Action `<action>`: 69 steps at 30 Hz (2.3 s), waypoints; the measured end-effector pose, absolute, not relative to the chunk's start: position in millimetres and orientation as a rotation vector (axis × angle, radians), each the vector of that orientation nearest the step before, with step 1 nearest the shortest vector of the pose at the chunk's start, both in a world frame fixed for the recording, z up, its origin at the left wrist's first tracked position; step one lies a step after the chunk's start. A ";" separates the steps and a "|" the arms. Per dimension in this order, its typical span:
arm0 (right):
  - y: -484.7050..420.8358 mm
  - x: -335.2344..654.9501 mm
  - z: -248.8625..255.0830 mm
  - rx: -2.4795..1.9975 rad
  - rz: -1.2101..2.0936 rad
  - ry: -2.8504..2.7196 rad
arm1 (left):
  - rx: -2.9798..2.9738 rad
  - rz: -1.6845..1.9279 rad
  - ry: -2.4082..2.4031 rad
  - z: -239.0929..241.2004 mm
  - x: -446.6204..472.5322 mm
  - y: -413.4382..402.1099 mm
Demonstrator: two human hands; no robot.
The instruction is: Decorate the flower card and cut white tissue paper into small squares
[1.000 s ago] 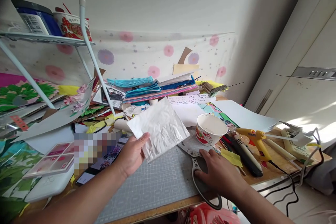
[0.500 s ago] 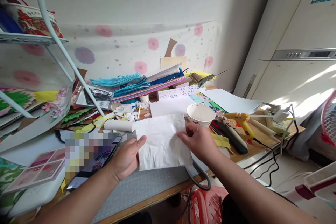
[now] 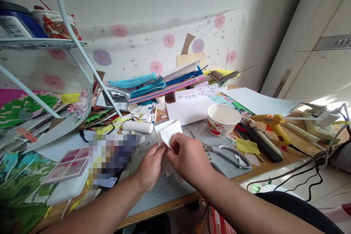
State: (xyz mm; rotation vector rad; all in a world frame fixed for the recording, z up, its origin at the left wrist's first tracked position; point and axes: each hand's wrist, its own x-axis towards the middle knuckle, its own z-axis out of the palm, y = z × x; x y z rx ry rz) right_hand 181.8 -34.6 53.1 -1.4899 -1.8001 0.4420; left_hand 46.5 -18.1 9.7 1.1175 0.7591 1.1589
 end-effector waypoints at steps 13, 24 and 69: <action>-37.0 176.1 53.4 -1.242 0.771 -1.745 | 1.016 1.069 0.553 17.6 48.1 -20.1; -28.1 209.6 42.2 -1.207 0.741 -1.385 | 0.859 1.154 0.597 23.3 48.9 -15.1; -35.9 240.8 82.1 -0.896 0.959 -2.013 | 1.618 0.714 0.697 40.1 16.6 -1.1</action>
